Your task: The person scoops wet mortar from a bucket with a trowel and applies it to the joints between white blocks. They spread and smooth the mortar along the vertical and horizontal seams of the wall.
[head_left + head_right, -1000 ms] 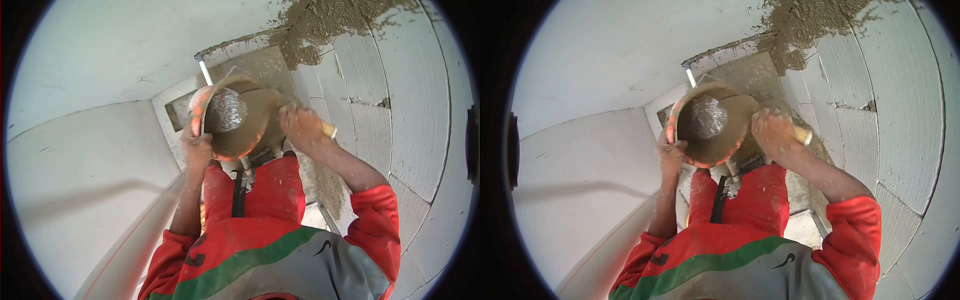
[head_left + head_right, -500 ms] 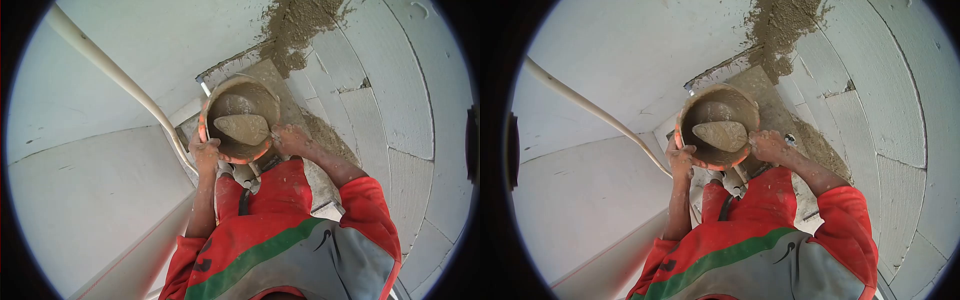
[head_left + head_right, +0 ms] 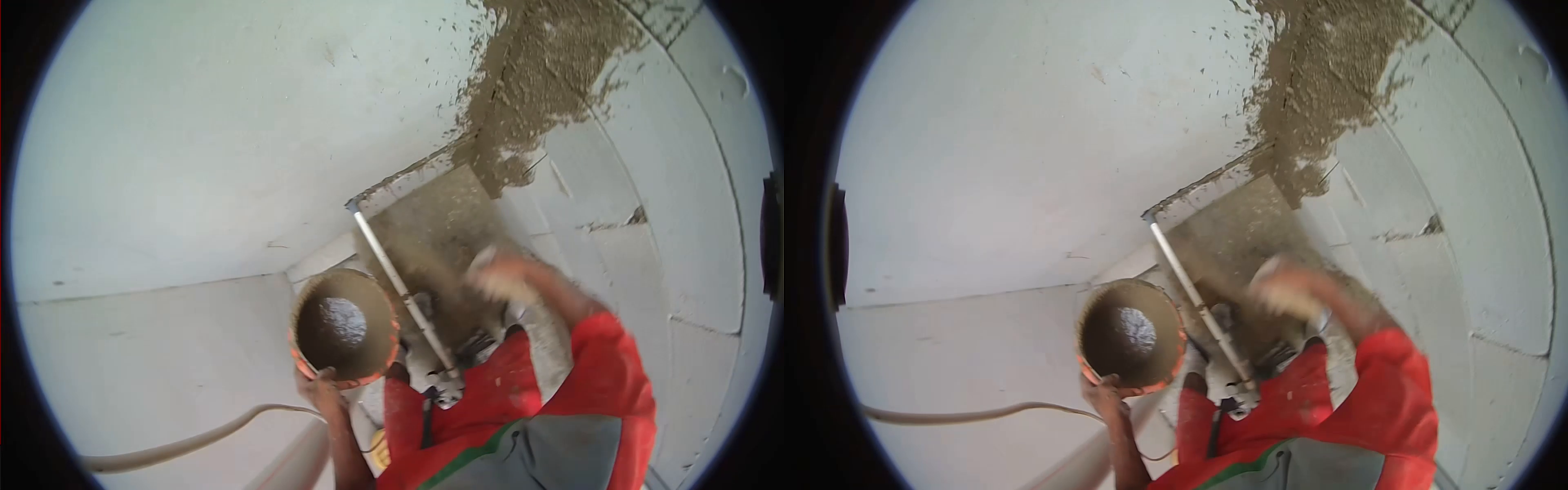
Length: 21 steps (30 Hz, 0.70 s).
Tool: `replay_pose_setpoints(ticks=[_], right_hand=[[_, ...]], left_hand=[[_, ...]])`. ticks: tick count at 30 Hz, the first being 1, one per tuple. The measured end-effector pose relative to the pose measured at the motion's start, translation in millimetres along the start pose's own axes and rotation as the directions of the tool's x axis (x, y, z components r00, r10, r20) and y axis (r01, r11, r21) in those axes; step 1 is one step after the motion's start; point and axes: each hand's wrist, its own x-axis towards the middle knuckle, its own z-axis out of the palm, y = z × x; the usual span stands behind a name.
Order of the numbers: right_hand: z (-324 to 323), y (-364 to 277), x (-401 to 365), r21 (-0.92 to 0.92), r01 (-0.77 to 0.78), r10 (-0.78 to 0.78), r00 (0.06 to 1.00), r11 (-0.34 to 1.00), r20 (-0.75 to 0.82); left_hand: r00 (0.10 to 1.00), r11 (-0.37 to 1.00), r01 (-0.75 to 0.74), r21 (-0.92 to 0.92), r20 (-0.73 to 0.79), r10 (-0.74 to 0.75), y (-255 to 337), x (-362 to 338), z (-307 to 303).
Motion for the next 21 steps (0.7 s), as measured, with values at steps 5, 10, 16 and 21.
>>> replay_pose_setpoints(ticks=[5,10,16,21], right_hand=[[-59,-11,-44,-0.619,-0.215,-0.329,0.693,0.755,-0.641],[20,-45,-155,-0.657,-0.14,-0.161,0.913,0.741,-0.376],[92,-99,-156,-0.909,0.15,-0.396,0.918,0.389,-0.018],[81,-39,-102,-0.904,0.24,-0.412,0.908,0.355,0.079]], left_hand=[[0.996,0.994,0.053,-0.093,0.078,-0.046,-21,23,-30],[0.96,0.988,0.154,-0.022,0.239,-0.144,10,8,-27],[0.88,0.98,-0.126,0.152,0.473,0.039,30,4,-7],[0.74,0.818,-0.536,0.209,0.583,0.336,70,-39,39]])
